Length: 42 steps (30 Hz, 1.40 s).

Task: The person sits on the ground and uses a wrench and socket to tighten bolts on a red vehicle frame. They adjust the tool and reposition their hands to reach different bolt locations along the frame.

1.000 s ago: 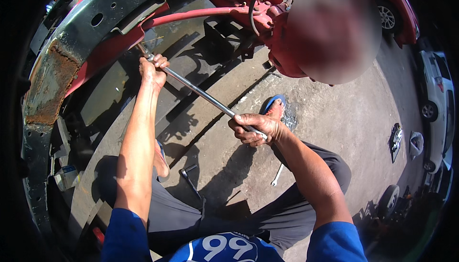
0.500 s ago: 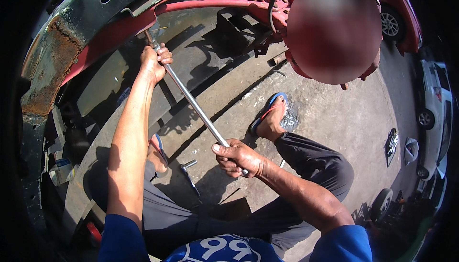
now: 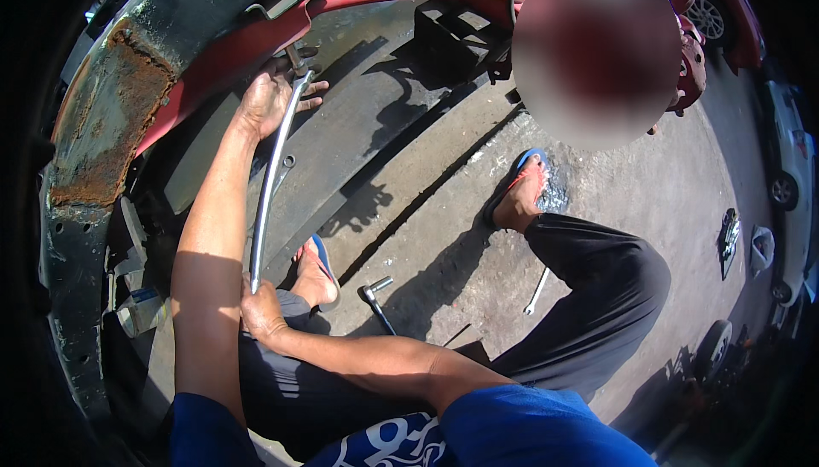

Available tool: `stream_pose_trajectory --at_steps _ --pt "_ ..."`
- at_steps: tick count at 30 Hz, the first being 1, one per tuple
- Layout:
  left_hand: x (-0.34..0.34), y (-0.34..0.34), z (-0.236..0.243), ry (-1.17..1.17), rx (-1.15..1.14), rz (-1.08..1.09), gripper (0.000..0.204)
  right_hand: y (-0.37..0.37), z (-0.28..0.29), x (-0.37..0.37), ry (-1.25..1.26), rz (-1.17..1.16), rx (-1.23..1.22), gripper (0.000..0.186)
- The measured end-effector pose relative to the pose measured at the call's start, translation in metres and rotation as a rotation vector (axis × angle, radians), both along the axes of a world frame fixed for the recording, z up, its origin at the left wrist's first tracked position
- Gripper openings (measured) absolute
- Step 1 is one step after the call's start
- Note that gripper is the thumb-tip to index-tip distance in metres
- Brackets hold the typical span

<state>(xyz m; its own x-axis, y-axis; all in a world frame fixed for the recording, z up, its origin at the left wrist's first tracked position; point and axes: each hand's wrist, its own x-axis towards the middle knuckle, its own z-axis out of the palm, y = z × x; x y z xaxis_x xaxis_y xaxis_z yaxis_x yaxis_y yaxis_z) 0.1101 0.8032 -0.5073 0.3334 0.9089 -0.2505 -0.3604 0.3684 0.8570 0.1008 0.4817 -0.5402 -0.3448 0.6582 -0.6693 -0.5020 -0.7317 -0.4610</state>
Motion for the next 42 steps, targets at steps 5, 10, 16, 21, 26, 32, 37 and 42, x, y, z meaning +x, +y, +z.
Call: stream_pose_trajectory --at_steps 5,10,16,21,26,32,37,42 --pt "0.019 -0.003 0.004 0.413 0.111 0.217 0.059 0.006 0.017 0.072 -0.042 0.264 0.193 0.036" --pt "0.045 0.01 -0.005 0.654 0.272 0.316 0.07 0.018 0.032 0.19 -0.416 0.46 0.361 0.052" --pt "0.059 -0.004 -0.026 0.575 0.176 0.56 0.065 0.044 0.02 0.315 -0.724 0.543 0.526 0.046" --pt "0.062 -0.002 -0.011 0.976 0.305 0.596 0.071 0.091 0.042 0.375 -0.871 0.665 0.67 0.042" --pt "0.079 0.003 -0.006 0.85 0.393 0.702 0.071 0.129 0.053 0.421 -1.053 0.68 0.778 0.043" --pt "0.096 0.004 -0.011 0.782 0.367 0.718 0.068 0.173 0.065 0.455 -1.247 0.769 0.8 0.046" --pt "0.097 0.007 -0.009 0.773 0.407 0.78 0.064 0.201 0.063 0.474 -1.337 0.793 0.837 0.048" --pt "0.098 0.011 -0.01 0.859 0.415 0.845 0.067 0.253 0.035 0.495 -1.479 0.764 0.957 0.03"
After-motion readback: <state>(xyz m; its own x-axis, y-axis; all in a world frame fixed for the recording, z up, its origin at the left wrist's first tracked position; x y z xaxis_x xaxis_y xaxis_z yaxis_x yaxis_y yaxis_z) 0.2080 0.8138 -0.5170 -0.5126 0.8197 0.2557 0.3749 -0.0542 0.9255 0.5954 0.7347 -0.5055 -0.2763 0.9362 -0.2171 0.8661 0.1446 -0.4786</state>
